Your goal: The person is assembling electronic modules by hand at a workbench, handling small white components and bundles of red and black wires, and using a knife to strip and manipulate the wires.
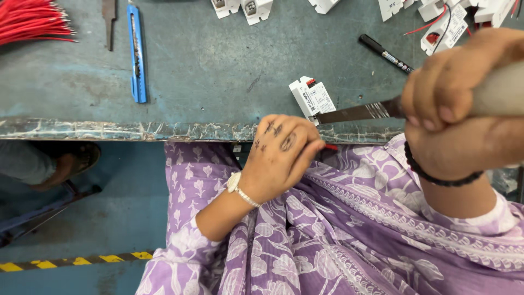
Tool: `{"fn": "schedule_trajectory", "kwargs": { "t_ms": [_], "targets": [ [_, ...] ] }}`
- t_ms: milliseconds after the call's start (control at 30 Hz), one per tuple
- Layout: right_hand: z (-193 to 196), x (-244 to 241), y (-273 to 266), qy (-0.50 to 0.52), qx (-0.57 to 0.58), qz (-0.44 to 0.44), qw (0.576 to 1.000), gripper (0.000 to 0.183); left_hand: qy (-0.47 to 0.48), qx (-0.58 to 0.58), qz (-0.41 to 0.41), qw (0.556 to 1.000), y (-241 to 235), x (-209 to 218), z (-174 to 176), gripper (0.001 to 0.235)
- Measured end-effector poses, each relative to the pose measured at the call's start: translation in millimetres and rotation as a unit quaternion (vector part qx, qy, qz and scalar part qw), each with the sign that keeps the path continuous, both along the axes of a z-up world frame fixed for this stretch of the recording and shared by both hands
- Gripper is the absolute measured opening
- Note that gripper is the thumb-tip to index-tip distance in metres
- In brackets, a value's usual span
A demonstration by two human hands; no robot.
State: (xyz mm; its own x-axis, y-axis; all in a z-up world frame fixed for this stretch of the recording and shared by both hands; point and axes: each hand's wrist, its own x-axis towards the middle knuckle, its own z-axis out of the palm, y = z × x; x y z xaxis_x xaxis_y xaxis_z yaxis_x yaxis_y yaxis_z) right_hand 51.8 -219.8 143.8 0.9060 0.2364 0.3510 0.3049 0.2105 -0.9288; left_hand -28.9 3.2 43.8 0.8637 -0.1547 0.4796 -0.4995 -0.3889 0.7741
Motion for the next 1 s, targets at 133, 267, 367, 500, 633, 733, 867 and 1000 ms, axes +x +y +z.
{"fn": "schedule_trajectory", "kwargs": {
  "t_ms": [133, 267, 367, 500, 633, 733, 867, 1000],
  "targets": [
    [3.1, 8.9, 6.9, -0.016, 0.014, -0.005, 1.000, 0.041, 0.022, 0.026, -0.062, 0.997, 2.1, -9.0, 4.2, 0.013],
    [7.4, 28.3, -22.4, -0.029, 0.028, -0.033, 0.999, 0.032, -0.004, 0.096, -0.104, 0.990, -26.0, -6.0, -19.6, 0.015],
    [18.9, 44.8, -66.2, -0.057, -0.004, -0.069, 0.996, 0.028, -0.022, 0.163, -0.056, 0.985, -42.2, 8.2, -45.2, 0.019],
    [8.6, 84.7, -105.1, -0.175, -0.200, -0.167, 0.950, 0.027, -0.041, 0.251, 0.062, 0.965, -41.5, 54.2, -68.8, 0.026],
    [-40.5, 135.0, -122.8, -0.306, -0.506, -0.243, 0.769, 0.031, -0.031, 0.158, 0.100, 0.982, -13.4, 103.3, -76.8, 0.018],
    [-75.0, 158.4, -158.7, 0.097, -0.632, -0.232, 0.733, 0.054, 0.041, -0.001, 0.098, 0.994, -1.9, 106.6, -68.2, 0.021],
    [-121.9, 170.1, -202.1, 0.112, -0.645, -0.197, 0.729, 0.066, 0.135, -0.123, 0.106, 0.977, 4.2, 79.5, -57.5, 0.024],
    [-130.1, 170.1, -207.0, 0.056, -0.611, -0.179, 0.769, 0.075, 0.178, -0.234, 0.104, 0.950, 10.4, 60.5, -63.0, 0.025]
  ]
}}
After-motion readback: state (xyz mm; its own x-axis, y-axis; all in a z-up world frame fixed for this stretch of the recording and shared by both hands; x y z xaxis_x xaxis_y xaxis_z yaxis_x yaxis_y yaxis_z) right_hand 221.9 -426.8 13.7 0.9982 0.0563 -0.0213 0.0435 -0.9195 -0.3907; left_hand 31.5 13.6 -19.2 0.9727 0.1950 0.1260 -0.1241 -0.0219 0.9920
